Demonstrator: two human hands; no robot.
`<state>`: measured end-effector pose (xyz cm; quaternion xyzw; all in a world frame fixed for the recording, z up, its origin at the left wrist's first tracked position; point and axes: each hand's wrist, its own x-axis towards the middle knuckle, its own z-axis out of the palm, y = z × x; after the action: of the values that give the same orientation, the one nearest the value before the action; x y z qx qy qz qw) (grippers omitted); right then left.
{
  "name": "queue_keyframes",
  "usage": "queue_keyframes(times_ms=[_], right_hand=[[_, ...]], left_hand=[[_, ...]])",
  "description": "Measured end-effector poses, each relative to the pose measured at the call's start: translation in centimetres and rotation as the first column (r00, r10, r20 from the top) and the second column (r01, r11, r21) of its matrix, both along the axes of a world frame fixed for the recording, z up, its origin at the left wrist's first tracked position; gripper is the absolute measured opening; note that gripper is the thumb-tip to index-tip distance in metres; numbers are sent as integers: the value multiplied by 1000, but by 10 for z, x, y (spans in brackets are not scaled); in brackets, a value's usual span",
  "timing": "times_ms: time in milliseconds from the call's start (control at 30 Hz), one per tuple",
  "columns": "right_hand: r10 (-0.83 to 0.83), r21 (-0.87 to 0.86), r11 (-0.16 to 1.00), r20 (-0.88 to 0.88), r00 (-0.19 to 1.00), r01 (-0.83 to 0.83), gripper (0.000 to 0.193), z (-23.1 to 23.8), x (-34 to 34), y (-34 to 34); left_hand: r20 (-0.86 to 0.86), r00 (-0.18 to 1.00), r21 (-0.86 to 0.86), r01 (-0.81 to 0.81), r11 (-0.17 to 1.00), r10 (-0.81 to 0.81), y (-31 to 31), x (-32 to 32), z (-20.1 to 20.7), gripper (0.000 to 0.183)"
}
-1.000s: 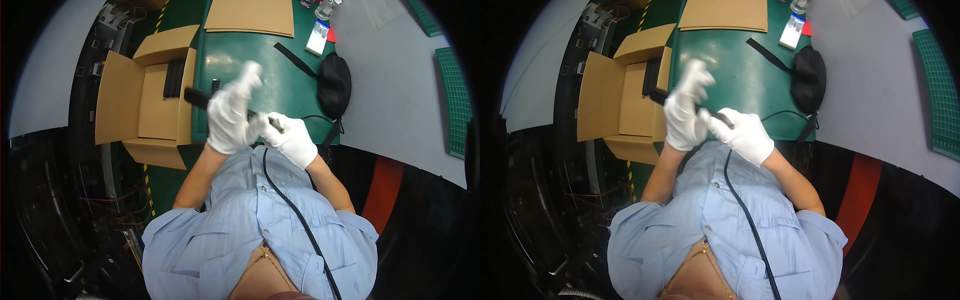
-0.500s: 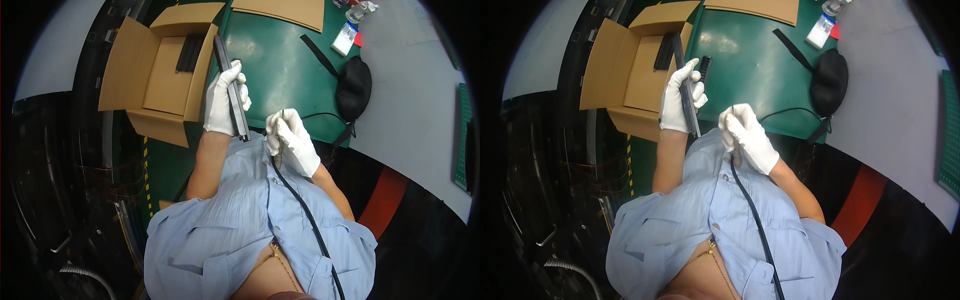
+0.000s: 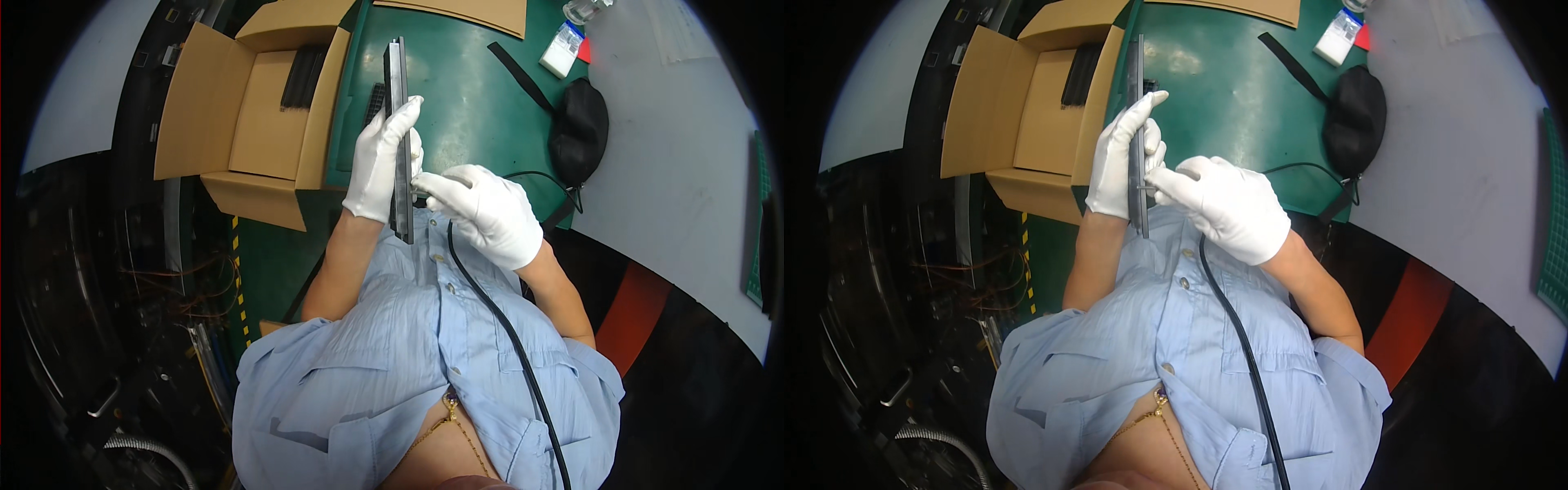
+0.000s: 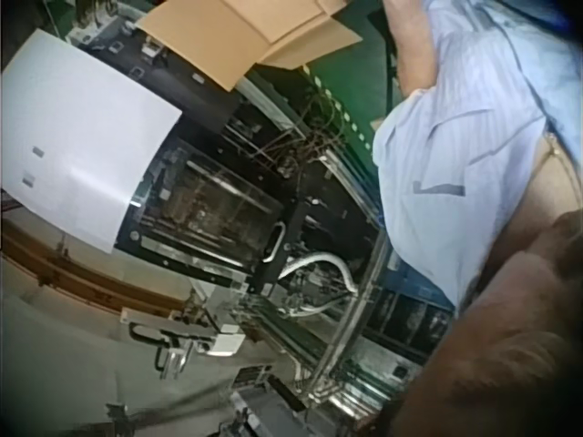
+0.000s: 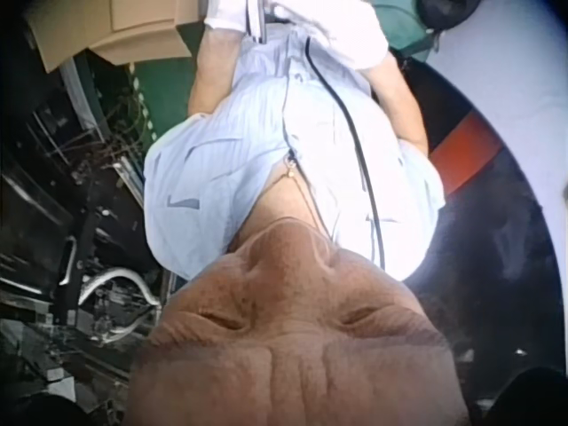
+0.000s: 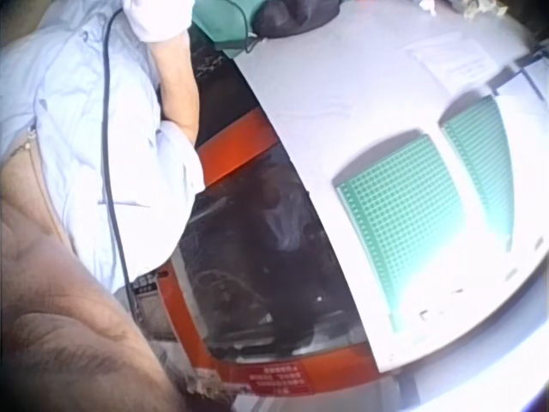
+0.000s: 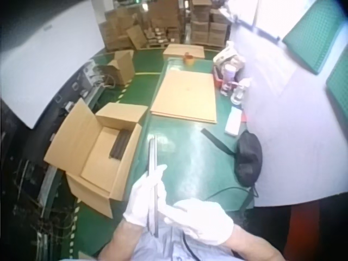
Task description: The person scrapes the edges of plastic components using a tool and places them into a cardboard box. The person then opens an injection molding machine, removes molded plastic components from the mold, closes the machine door, and scrapes the edges of the newly removed components with the tool.
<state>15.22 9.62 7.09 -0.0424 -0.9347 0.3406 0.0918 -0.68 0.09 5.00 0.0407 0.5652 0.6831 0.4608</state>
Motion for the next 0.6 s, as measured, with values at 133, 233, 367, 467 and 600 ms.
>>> queue_keyframes(times_ms=[133, 233, 367, 467, 600], right_hand=[[-161, -151, 975, 35, 986, 165, 25, -2, 5, -8], [-24, 31, 999, -155, 988, 29, 24, -13, -2, -1], [60, 269, 963, -222, 973, 2, 27, -20, 1, 3], [130, 377, 926, -249, 960, -28, 29, -19, 9, -1], [159, 341, 939, -304, 939, -48, 31, -29, 20, -11]], left_hand=[[-28, 999, -6, 26, 1000, -26, 0, 4, 0, 47], [-7, 998, 13, 63, 998, -63, 3, 6, 1, 48], [88, 995, 40, 51, 998, -54, 5, 5, -1, 48], [54, 996, 19, 65, 998, -66, 6, 5, -2, 47], [70, 997, 19, 29, 999, -30, 11, -2, -5, 48]])
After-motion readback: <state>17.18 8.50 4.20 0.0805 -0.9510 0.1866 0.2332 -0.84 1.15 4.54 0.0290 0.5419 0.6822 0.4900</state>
